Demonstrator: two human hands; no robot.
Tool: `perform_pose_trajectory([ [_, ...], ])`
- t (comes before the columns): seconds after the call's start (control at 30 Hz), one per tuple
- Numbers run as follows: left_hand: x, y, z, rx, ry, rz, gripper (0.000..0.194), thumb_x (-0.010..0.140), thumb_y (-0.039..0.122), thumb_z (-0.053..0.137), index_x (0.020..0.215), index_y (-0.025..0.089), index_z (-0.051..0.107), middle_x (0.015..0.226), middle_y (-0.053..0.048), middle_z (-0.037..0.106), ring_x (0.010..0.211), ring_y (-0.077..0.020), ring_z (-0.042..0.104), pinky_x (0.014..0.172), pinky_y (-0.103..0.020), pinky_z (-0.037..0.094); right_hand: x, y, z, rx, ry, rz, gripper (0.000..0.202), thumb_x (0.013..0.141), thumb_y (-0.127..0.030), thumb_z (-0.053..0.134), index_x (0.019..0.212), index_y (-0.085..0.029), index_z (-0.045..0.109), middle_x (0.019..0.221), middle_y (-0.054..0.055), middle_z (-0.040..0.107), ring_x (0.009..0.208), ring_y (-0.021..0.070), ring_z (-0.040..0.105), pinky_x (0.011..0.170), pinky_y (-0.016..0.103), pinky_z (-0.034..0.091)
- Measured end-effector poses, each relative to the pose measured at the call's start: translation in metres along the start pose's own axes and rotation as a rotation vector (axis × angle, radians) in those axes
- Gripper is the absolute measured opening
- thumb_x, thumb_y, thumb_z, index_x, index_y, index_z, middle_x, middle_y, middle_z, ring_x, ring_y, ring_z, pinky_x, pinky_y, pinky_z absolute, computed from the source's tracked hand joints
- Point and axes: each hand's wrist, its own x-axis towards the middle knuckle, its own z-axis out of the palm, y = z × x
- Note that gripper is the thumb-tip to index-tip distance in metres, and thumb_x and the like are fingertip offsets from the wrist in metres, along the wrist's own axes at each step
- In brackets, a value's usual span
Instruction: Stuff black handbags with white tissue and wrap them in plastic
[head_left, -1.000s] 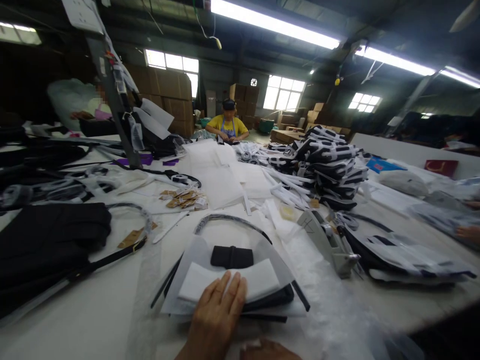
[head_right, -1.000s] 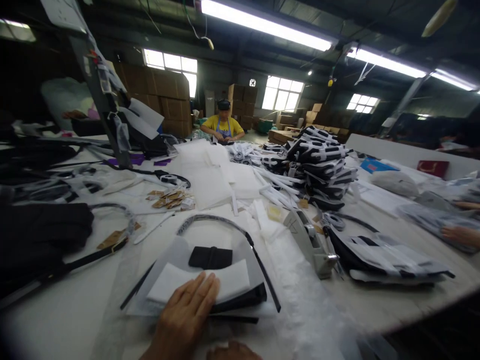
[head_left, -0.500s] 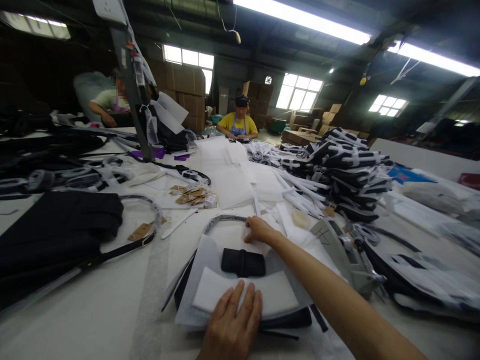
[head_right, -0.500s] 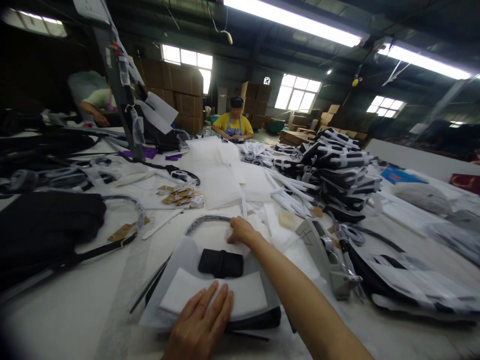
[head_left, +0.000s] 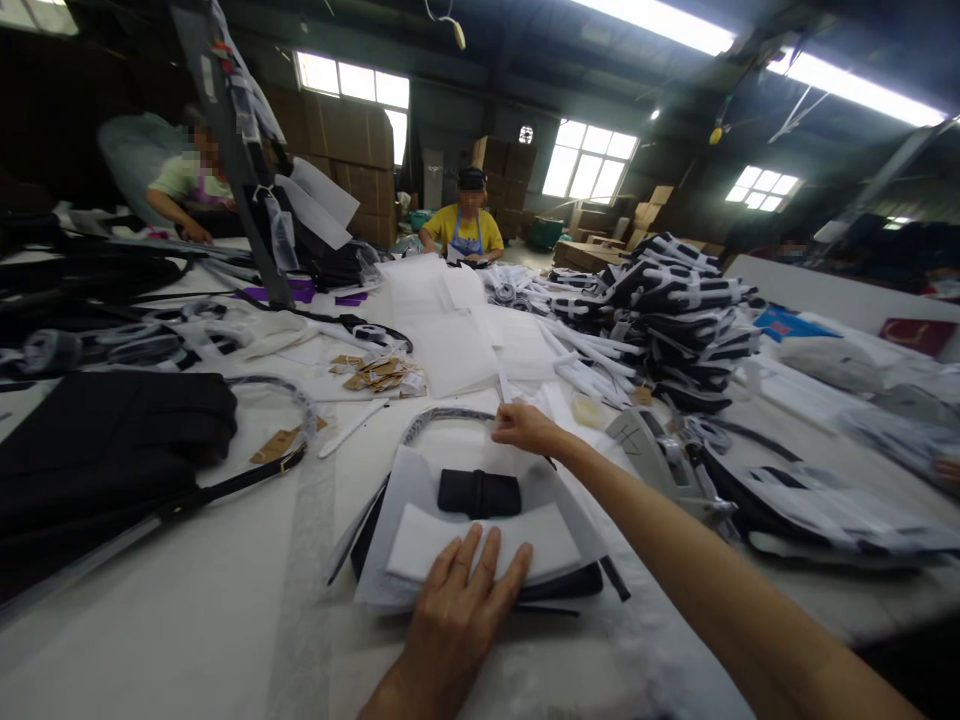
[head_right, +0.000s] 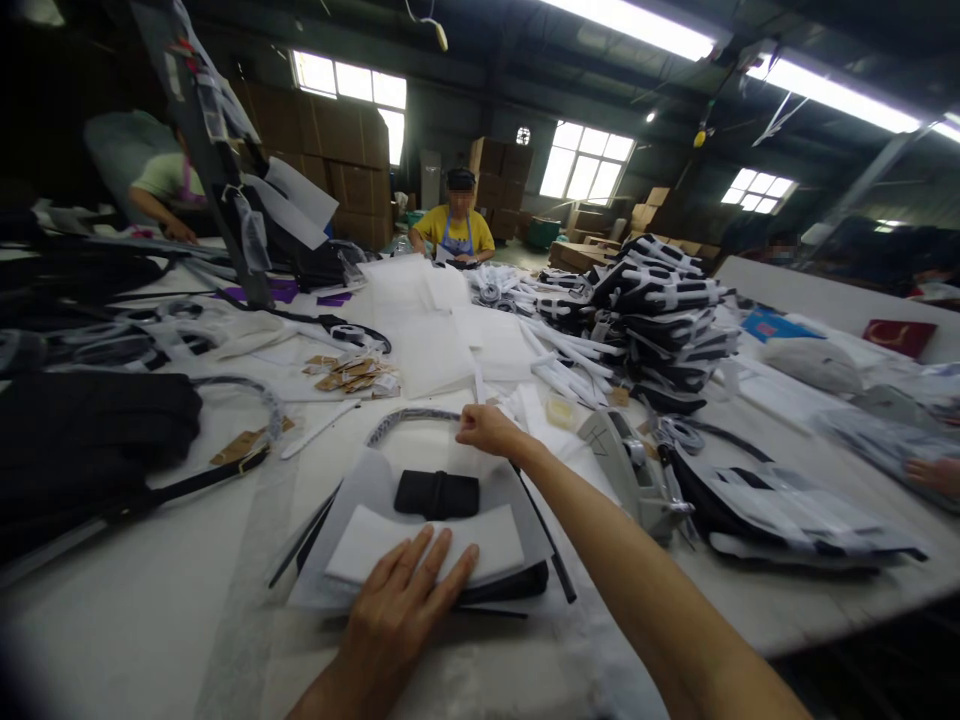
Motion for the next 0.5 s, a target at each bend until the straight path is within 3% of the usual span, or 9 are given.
perform_pose_trajectory([
  [0.13,0.001,0.000,-0.004,-0.014,-0.031,0.007,0.041,0.102,0.024,0.031,0.133,0.033,0.056,0.123,-0.002,0.067,0.119,-0.0214,0.059,0.101,-0.036,0.041,-0.036,-0.013,-0.018,0.093,0.013,-0.087,0.012,0.073,-0.021,0.071,0.076,-0.018,0.060,0.068,-0.005,0.060,0.068,0.0115,0.056,0.061,0.020,0.039],
  [0.27,0.001,0.000,-0.008,0.011,-0.100,0.038,0.040,0.101,0.022,0.035,0.136,0.033,0.053,0.127,-0.003,0.065,0.121,-0.0224,0.057,0.100,-0.037,0.042,-0.089,-0.026,-0.019,0.164,0.005,-0.181,0.006,0.077,-0.018,0.067,0.082,-0.019,0.064,0.073,-0.004,0.065,0.071,0.0124,0.060,0.066,0.021,0.043],
  [0.37,0.000,-0.001,-0.008,0.022,-0.121,0.050,0.040,0.100,0.021,0.038,0.135,0.032,0.054,0.128,-0.004,0.065,0.122,-0.0222,0.057,0.100,-0.037,0.043,-0.128,-0.027,-0.010,0.154,0.031,-0.256,0.010,0.081,-0.017,0.063,0.090,-0.021,0.067,0.080,-0.001,0.069,0.075,0.0141,0.063,0.073,0.023,0.046],
  [0.5,0.001,-0.002,-0.006,0.026,-0.091,0.047,0.037,0.099,0.015,0.035,0.127,0.019,0.060,0.125,-0.008,0.066,0.121,-0.0207,0.058,0.099,-0.035,0.044,-0.166,-0.026,0.017,-0.019,0.070,-0.316,0.014,0.090,-0.019,0.054,0.088,-0.021,0.068,0.082,0.003,0.069,0.077,0.0172,0.063,0.074,0.027,0.046],
])
